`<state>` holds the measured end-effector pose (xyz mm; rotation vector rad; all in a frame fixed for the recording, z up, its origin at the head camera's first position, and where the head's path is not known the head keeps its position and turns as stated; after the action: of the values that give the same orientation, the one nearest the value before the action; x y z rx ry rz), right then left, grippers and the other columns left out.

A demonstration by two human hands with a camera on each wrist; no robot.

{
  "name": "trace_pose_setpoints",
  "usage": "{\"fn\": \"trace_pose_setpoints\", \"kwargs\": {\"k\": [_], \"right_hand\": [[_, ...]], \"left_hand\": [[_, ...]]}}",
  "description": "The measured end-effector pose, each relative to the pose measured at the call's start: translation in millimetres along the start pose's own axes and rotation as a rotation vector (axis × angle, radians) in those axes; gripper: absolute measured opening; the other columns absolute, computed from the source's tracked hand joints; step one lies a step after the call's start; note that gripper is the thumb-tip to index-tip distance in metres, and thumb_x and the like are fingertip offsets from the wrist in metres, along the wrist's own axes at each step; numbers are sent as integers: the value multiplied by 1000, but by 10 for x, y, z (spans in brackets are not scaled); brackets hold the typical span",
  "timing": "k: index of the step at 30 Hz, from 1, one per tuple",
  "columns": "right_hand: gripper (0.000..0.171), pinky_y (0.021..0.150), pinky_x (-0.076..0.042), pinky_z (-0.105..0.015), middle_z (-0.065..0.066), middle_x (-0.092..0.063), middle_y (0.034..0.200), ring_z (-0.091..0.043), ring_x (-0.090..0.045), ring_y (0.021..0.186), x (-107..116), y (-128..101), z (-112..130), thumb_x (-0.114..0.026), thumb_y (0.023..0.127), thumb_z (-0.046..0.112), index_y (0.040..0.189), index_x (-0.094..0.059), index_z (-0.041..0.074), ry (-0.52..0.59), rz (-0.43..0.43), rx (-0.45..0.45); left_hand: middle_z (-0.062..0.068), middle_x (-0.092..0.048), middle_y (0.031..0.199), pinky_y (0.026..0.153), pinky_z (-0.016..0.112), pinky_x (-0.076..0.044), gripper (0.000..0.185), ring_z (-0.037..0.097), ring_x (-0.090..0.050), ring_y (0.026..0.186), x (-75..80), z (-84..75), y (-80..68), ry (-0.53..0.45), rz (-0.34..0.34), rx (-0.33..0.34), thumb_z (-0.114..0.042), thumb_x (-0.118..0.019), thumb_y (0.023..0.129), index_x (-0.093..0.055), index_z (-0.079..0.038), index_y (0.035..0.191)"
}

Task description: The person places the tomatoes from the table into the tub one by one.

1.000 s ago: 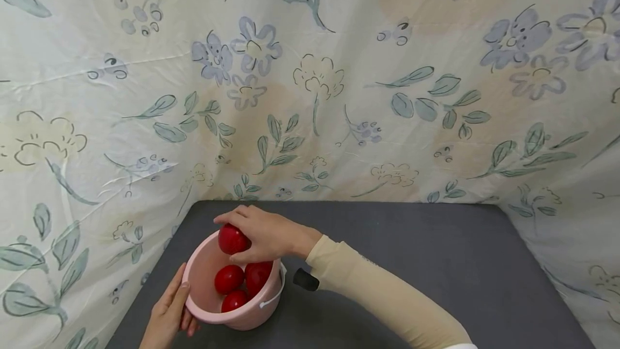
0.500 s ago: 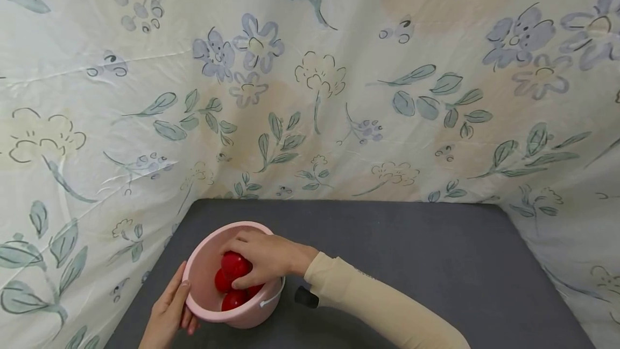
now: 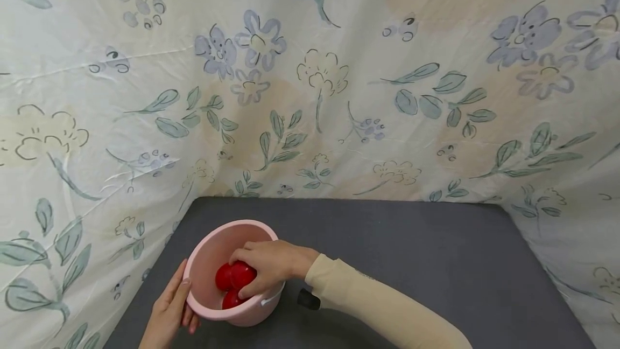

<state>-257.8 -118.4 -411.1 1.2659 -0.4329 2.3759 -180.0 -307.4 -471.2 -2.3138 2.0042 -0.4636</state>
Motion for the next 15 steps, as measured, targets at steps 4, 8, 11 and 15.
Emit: {"fn": "trace_pose_setpoints", "kwargs": {"k": [4, 8, 11, 15], "right_hand": [[60, 80, -53, -14, 9, -61, 123, 0, -55, 103, -7, 24, 12, -79, 82, 44, 135, -56, 29, -42, 14, 10], [60, 82, -51, -12, 9, -62, 123, 0, -55, 104, -40, 45, 46, -77, 83, 47, 136, -57, 28, -76, 31, 49], [61, 84, -50, -13, 10, -64, 123, 0, -55, 105, -47, 61, 70, -76, 83, 49, 136, -58, 28, -96, 33, 66], [60, 84, -49, -16, 12, -65, 120, 0, -55, 103, -67, 101, 94, -74, 83, 53, 136, -59, 29, -143, 29, 67]], "left_hand": [[4, -47, 57, 51, 31, -50, 60, 20, -52, 45, -8, -4, 2, 4, -1, 6, -31, -36, 111, -12, -19, 165], [4, -48, 56, 52, 31, -51, 60, 20, -52, 45, -15, -5, 2, 11, -1, 8, -31, -36, 111, -11, -19, 165], [4, -48, 56, 52, 32, -52, 60, 19, -52, 45, -20, -13, 6, 12, -4, 7, -31, -36, 112, -11, -19, 165], [4, -48, 56, 52, 32, -52, 60, 19, -53, 45, -25, -28, 6, 19, -13, 14, -32, -36, 111, -11, -19, 165]]}}
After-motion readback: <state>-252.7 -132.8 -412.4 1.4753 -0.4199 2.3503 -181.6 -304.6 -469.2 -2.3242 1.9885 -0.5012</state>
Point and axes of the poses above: each hand's wrist, its own y-axis towards the middle knuckle, its own x-axis out of the back of the hand, z = x × y, the point moved 7 cm from there along y, towards the middle knuckle
